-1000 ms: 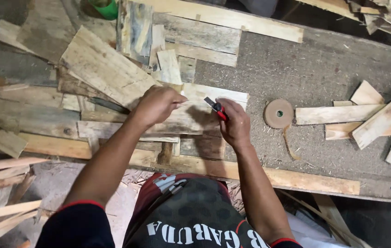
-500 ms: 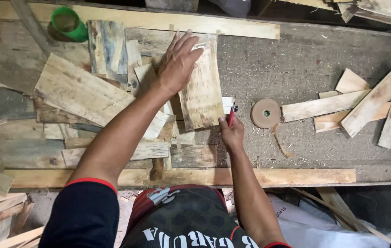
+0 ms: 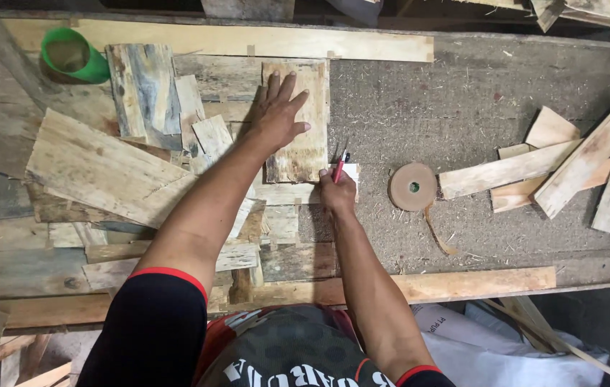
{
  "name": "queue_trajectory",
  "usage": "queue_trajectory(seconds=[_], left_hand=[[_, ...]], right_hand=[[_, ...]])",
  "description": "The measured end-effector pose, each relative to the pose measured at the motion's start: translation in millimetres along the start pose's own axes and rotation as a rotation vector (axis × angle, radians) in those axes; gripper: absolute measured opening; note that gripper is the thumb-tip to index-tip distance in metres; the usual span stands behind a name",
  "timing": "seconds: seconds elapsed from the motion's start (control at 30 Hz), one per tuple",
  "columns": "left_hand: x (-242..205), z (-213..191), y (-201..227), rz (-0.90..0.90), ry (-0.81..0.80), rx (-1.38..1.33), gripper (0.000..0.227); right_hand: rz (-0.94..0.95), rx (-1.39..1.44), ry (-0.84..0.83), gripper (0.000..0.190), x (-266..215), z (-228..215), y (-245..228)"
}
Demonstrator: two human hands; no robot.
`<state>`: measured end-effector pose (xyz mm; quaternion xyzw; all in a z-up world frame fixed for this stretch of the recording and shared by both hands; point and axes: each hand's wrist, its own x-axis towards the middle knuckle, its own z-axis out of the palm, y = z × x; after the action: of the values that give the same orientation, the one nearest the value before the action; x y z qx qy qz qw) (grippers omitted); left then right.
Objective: Arranging and trimming thin wood strips on a workbench to form a panel.
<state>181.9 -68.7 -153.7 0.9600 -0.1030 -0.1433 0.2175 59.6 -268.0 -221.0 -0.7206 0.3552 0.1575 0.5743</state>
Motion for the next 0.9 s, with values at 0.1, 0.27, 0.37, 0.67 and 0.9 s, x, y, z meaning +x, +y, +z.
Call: queue_trajectory(seconds=[0.1, 0.27, 0.37, 0.67, 0.9], left_hand=[[6.6, 4.9, -0.9, 0.023, -0.032, 0.05, 0.082], [11.8, 16.3, -2.5, 0.034, -0.063, 0.077, 0.084], [14.1, 20.3, -3.6, 0.026, -0.086, 0.088, 0.086], [7.0, 2.0, 4.0, -0.005, -0.132, 0.087, 0.085], [7.9, 0.1, 6.3, -0.013, -0.137, 0.06, 0.085]], right_hand=[[-0.031, -0.04, 0.005, 0.012, 14.7, -0.1, 9.0], [-0.022, -0.075, -0.004, 0.012, 5.1, 0.4, -10.4], [0.029, -0.051, -0.011, 0.011, -9.3, 0.9, -28.6], [0.017, -0.085, -0.016, 0.013, -1.6, 4.2, -20.0], [-0.023, -0.158, 0.044, 0.016, -5.6, 6.0, -26.1]])
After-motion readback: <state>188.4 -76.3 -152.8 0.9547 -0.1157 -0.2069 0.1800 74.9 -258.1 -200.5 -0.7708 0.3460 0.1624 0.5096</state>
